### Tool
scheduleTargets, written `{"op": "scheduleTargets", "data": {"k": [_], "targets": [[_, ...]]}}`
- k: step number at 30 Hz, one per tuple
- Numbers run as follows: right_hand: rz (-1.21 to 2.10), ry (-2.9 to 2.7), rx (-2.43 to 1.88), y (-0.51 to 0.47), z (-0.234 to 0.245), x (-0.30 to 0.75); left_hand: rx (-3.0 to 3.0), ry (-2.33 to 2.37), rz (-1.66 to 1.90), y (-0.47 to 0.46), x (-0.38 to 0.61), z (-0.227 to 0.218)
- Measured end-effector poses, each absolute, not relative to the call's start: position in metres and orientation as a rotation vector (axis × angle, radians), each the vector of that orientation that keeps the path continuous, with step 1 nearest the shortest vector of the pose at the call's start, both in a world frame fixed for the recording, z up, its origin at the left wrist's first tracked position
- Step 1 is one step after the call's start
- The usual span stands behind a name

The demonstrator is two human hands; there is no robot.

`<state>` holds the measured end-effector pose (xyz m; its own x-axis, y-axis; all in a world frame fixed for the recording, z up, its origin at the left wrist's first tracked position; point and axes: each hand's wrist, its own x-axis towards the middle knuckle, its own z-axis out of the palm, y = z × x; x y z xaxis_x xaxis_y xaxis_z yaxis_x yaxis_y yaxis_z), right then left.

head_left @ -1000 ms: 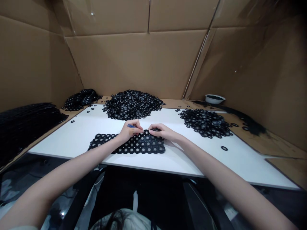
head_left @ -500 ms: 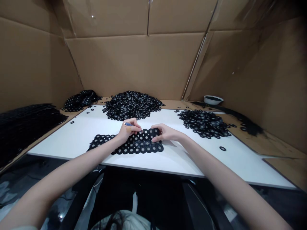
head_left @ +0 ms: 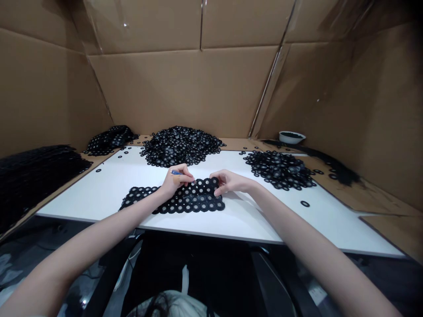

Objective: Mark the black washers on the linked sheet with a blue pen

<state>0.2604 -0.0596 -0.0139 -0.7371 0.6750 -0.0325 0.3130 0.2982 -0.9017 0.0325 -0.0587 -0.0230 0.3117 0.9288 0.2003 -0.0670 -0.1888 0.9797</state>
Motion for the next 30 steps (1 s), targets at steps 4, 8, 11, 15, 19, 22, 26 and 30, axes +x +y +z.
{"op": "scheduleTargets", "data": {"k": [4, 8, 11, 15, 19, 22, 26, 30], "targets": [[1.455, -2.204, -0.897, -0.062, -0.012, 0.26, 1.483, 0.834, 1.113, -0.059, 0.032, -0.023], [1.463, -2.162, -0.887, -0.067, -0.009, 0.259, 1.511, 0.844, 1.116, -0.059, 0.031, -0.022], [1.41, -2.188, -0.916, -0.068, -0.007, 0.258, 1.527, 0.846, 1.105, -0.06, 0.031, -0.022], [1.317, -2.242, -0.969, -0.068, -0.009, 0.257, 1.547, 0.855, 1.088, -0.061, 0.032, -0.022], [1.174, -2.316, -0.986, -0.066, -0.015, 0.255, 1.568, 0.833, 1.083, -0.062, 0.032, -0.023], [1.08, -2.354, -0.965, -0.064, -0.017, 0.253, 1.555, 0.845, 1.083, -0.063, 0.033, -0.021], [1.077, -2.384, -0.954, -0.063, -0.018, 0.252, 1.522, 0.864, 1.1, -0.064, 0.034, -0.019], [1.08, -2.393, -0.954, -0.062, -0.019, 0.252, 1.507, 0.847, 1.135, -0.06, 0.032, -0.022]]}}
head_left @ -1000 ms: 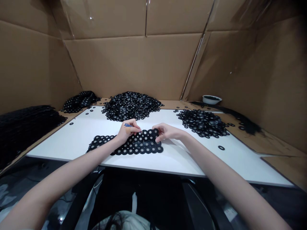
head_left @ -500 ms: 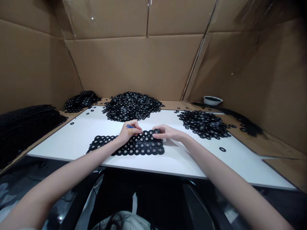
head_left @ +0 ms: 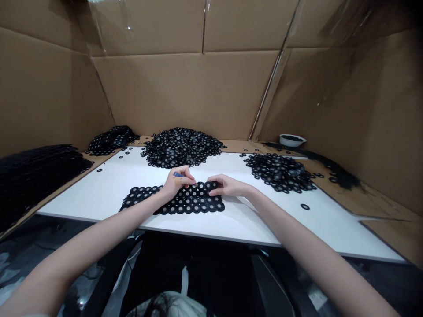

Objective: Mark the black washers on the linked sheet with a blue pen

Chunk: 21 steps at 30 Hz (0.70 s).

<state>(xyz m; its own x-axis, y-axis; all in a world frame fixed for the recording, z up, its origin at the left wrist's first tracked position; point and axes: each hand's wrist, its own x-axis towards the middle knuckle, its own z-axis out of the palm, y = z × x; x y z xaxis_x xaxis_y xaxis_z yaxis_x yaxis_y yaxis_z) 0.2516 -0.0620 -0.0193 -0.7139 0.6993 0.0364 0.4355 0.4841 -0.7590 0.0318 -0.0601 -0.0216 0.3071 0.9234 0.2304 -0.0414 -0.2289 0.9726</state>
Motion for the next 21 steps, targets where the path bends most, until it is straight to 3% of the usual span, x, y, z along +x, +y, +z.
{"op": "scheduleTargets", "data": {"k": [5, 12, 21], "targets": [[1.09, -2.392, -0.962, -0.062, -0.02, 0.251, 1.471, 0.836, 1.2, -0.056, 0.027, -0.024], [1.058, -2.379, -0.953, -0.061, -0.021, 0.253, 1.861, 0.687, 1.02, -0.075, 0.035, -0.021], [1.082, -2.363, -1.015, -0.064, -0.019, 0.25, 1.943, 0.689, 0.959, -0.072, 0.035, -0.028]]}}
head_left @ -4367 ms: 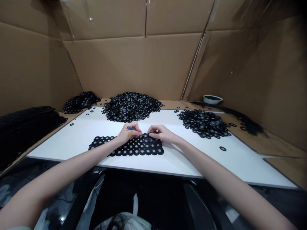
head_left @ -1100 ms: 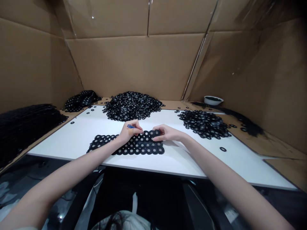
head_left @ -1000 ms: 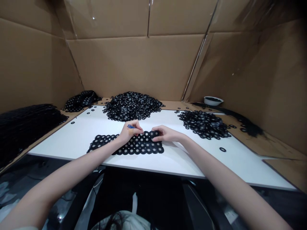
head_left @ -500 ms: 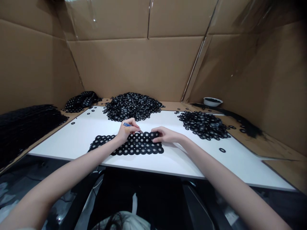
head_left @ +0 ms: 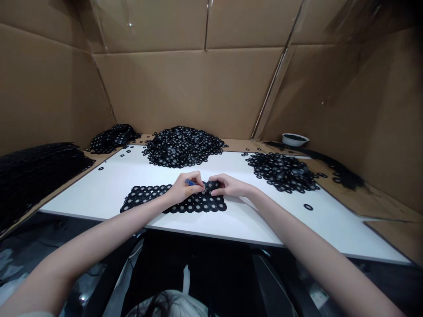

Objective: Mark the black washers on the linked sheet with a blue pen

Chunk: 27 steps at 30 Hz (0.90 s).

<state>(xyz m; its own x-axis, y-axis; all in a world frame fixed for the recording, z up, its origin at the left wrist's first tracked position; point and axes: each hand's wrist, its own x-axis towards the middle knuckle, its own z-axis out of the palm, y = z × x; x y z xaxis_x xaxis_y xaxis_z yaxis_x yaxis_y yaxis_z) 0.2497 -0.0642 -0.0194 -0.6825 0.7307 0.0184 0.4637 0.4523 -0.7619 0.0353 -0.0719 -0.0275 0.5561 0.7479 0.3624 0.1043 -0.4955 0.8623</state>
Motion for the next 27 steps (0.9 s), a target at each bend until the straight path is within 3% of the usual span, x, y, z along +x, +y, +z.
{"op": "scheduleTargets", "data": {"k": [9, 27], "targets": [[1.009, -2.367, -1.063, -0.0626, -0.0219, 0.2499, 2.116, 0.671, 0.917, -0.0752, 0.0346, -0.0261], [1.177, -2.298, -0.983, -0.0631, -0.0212, 0.2485, 2.442, 0.572, 0.818, -0.0753, 0.0396, -0.0307]]}}
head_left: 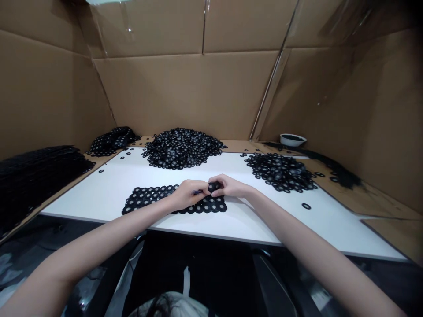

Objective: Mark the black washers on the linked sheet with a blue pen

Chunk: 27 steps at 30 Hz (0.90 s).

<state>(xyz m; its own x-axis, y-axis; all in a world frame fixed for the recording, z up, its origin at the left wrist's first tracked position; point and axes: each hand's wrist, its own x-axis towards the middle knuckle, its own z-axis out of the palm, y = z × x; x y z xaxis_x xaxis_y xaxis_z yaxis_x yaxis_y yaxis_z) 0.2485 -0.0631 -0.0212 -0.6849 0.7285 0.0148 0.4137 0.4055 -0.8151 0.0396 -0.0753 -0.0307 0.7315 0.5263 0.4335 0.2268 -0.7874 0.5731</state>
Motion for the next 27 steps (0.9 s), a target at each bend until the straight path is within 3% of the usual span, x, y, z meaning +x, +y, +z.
{"op": "scheduleTargets", "data": {"k": [14, 27], "targets": [[1.323, -2.359, -0.97, -0.061, -0.009, 0.266, 1.987, 0.703, 0.955, -0.072, 0.04, -0.029], [1.248, -2.435, -0.943, -0.062, -0.009, 0.263, 1.658, 0.723, 0.933, -0.071, 0.039, -0.025]]}}
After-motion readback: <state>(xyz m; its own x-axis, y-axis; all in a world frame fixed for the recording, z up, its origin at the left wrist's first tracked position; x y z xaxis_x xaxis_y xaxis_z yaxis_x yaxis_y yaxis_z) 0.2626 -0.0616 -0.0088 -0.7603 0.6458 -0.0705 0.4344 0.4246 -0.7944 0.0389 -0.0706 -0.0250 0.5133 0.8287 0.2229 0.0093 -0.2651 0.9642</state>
